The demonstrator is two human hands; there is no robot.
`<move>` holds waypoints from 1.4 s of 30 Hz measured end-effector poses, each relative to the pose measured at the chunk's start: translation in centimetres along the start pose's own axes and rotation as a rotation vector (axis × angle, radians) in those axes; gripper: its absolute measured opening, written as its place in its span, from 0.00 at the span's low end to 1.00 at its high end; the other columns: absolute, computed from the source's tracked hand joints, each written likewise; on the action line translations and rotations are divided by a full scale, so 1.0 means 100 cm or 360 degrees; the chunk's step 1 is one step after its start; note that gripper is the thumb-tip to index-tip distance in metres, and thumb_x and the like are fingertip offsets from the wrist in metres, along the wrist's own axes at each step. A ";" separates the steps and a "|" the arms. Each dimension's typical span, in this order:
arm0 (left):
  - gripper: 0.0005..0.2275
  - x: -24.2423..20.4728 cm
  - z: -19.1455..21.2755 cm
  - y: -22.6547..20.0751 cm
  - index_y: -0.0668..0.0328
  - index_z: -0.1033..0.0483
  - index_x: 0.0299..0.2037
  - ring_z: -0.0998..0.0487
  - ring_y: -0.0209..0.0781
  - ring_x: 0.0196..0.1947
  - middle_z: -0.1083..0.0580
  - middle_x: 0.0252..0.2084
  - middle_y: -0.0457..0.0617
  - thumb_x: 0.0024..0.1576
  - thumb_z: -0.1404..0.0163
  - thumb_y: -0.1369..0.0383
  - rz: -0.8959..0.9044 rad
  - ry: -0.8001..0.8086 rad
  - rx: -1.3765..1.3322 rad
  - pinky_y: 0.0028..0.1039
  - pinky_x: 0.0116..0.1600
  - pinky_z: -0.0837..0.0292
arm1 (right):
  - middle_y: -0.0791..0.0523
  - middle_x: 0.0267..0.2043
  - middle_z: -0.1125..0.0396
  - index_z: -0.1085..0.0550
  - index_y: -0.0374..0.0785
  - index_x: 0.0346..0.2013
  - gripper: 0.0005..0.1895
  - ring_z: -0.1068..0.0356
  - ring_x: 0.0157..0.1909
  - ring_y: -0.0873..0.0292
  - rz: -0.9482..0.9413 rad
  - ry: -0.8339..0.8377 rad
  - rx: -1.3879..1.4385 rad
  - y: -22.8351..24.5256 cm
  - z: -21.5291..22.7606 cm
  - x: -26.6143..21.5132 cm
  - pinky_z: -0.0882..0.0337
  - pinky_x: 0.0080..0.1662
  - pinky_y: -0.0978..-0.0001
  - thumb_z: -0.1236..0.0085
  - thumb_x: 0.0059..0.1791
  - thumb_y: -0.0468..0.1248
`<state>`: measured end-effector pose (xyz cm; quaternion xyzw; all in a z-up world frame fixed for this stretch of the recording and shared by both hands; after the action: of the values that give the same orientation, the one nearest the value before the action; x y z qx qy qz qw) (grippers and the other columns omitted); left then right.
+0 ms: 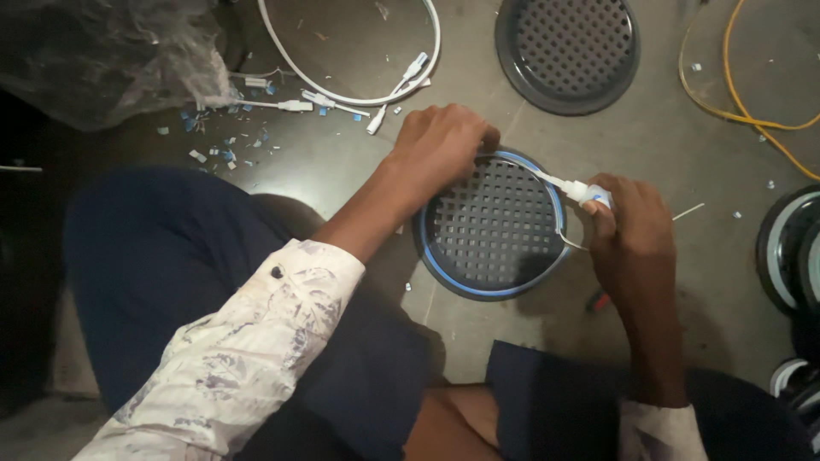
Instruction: The person sits on the floor and assembles LED light strips onto circular speaker grilles. They apply glue to the rim, press the light strip into place, and use pliers to trim excess cable. The person repeats this process for multiple grilles, stacking completed units nearby.
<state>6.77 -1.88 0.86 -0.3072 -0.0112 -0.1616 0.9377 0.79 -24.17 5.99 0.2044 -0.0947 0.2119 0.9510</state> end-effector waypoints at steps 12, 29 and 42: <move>0.14 0.001 -0.001 0.000 0.53 0.15 0.38 0.17 0.55 0.37 0.19 0.34 0.55 0.41 0.42 0.77 0.0003 -0.0017 -0.0030 0.43 0.41 0.23 | 0.47 0.46 0.32 0.26 0.35 0.52 0.09 0.32 0.48 0.44 0.0057 -0.0008 -0.0167 0.004 -0.004 0.002 0.34 0.53 0.51 0.46 0.57 0.31; 0.15 -0.001 -0.003 0.005 0.47 0.16 0.43 0.18 0.51 0.44 0.18 0.42 0.49 0.45 0.40 0.75 0.0162 0.0138 -0.0074 0.41 0.46 0.24 | 0.52 0.53 0.32 0.31 0.33 0.57 0.15 0.30 0.54 0.58 -0.0627 -0.0145 0.0677 -0.066 -0.008 -0.012 0.30 0.49 0.66 0.43 0.57 0.33; 0.19 -0.001 -0.007 0.010 0.44 0.17 0.45 0.18 0.50 0.45 0.19 0.43 0.48 0.44 0.42 0.77 0.0139 0.0179 -0.0050 0.42 0.46 0.24 | 0.52 0.51 0.32 0.33 0.33 0.56 0.15 0.29 0.51 0.58 -0.0565 -0.0124 0.0749 -0.062 -0.028 -0.009 0.29 0.53 0.66 0.43 0.56 0.33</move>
<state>6.92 -1.44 -0.30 -0.3125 0.0575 -0.1378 0.9381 3.01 -28.44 1.02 0.4408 -0.0422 0.0504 0.8952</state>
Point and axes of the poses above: each hand's wrist, its own x-axis towards the middle knuckle, its own z-axis out of the back of the hand, y = z × x, the point moved 7 cm from there along x, towards the middle knuckle
